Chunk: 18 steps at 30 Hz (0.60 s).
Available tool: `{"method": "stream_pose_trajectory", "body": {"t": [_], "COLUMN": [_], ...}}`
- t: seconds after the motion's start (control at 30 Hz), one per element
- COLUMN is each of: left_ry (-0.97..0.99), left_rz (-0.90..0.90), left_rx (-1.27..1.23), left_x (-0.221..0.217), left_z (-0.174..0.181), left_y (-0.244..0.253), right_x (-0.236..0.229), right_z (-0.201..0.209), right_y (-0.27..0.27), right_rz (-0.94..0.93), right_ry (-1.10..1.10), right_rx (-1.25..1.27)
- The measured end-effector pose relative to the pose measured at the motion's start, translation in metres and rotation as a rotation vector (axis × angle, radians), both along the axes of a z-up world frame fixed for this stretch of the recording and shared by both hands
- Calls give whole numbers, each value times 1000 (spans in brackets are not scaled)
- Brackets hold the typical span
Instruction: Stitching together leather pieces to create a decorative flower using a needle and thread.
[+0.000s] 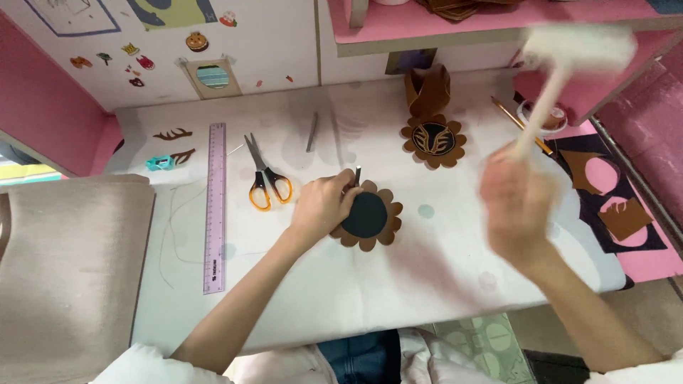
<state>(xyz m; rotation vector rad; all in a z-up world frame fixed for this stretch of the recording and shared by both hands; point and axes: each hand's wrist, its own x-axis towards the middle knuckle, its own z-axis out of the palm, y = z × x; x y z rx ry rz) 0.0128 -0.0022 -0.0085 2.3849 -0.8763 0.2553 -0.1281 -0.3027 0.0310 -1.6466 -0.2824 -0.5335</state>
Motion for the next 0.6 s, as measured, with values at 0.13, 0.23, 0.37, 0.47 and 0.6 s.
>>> {"method": "stream_pose_trajectory", "body": {"t": [0.13,0.23,0.37,0.47,0.6], "left_ry": [-72,-76,-118,-111,-147], "left_rz": [-74,-79,-78,-89,-82], "left_rx": [-6,-8,2,-11,-2], "left_x": [-8,-12,-8,-10,-10], "left_z": [15,16,15,19,14], "left_y": [8,7,9,8,9], "right_x": [-5,-5,5,-1,12], "right_z": [100,89,70,96,-17], "right_y": [76,46,48,44,-13], "right_rz": [-150,-354,-325,-317,-478], "right_ry": [527,477,239,321,-29], "right_rx": [-1345,-1028,-1272,-1319,-1220]}}
